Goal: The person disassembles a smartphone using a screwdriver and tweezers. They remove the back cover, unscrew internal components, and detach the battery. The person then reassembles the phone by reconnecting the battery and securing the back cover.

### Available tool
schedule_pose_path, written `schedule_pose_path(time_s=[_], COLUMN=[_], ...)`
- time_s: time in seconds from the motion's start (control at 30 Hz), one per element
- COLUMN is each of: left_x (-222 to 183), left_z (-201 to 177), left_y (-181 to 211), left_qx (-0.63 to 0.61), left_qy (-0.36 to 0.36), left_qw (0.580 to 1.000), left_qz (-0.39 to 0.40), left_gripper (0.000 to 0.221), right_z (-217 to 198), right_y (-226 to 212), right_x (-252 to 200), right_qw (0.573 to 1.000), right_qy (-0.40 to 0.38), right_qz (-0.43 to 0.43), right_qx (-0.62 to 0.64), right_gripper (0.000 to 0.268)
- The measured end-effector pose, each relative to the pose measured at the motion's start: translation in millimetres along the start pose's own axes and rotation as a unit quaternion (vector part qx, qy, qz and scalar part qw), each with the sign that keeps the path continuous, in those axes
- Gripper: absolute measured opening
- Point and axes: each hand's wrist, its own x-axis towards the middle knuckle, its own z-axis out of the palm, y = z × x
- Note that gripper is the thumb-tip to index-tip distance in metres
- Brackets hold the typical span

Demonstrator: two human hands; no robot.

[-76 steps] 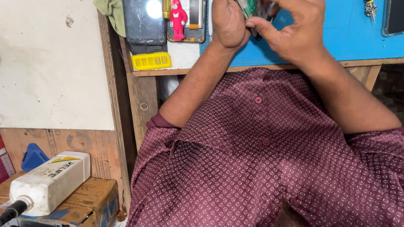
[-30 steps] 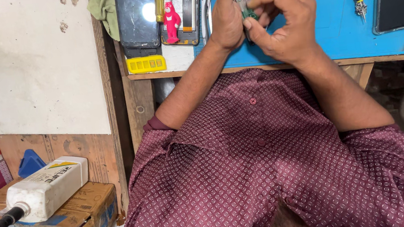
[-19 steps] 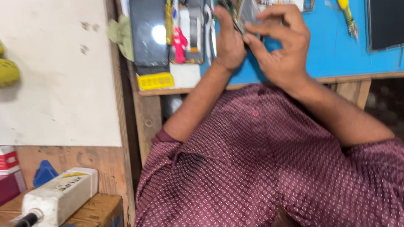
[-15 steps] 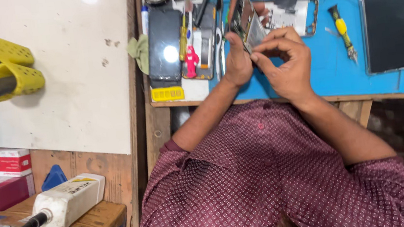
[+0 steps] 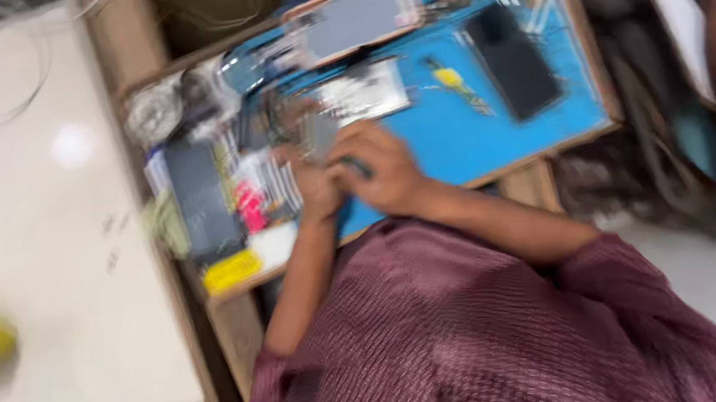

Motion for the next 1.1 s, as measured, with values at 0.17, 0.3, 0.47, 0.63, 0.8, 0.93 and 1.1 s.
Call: schedule_pose_path(time_s=[0.17,0.3,0.47,0.63,0.8,0.93,1.1], left_x=[6,12,15,16,7,10,4], left_z=[22,40,47,48,41,48,56], left_y=[48,69,83,83,86,88,105], left_qx=[-0.175,-0.175,-0.208,-0.286,-0.307,-0.302,-0.282], left_qy=[0.006,0.028,0.062,0.022,-0.001,-0.015,-0.069], left_qw=[0.984,0.982,0.973,0.955,0.945,0.945,0.944], left_qz=[-0.033,-0.067,-0.082,-0.078,-0.11,-0.123,-0.159], left_gripper=[0.074,0.06,0.082,0.096,0.095,0.096,0.106], right_z=[-24,-25,-26,-34,-41,-55,-65], right_y=[4,9,15,18,12,6,7], right_x=[-10,-12,-14,-15,-13,2,6], right_qw=[0.994,0.977,0.986,0.982,0.956,0.958,0.957], right_qy=[-0.03,-0.061,-0.034,-0.065,-0.108,-0.169,-0.239], right_qz=[0.039,0.143,0.088,0.112,0.164,0.166,0.094], right_qx=[0.101,0.147,0.139,0.136,0.219,0.162,0.135], right_gripper=[0.025,0.03,0.037,0.037,0.046,0.044,0.045])
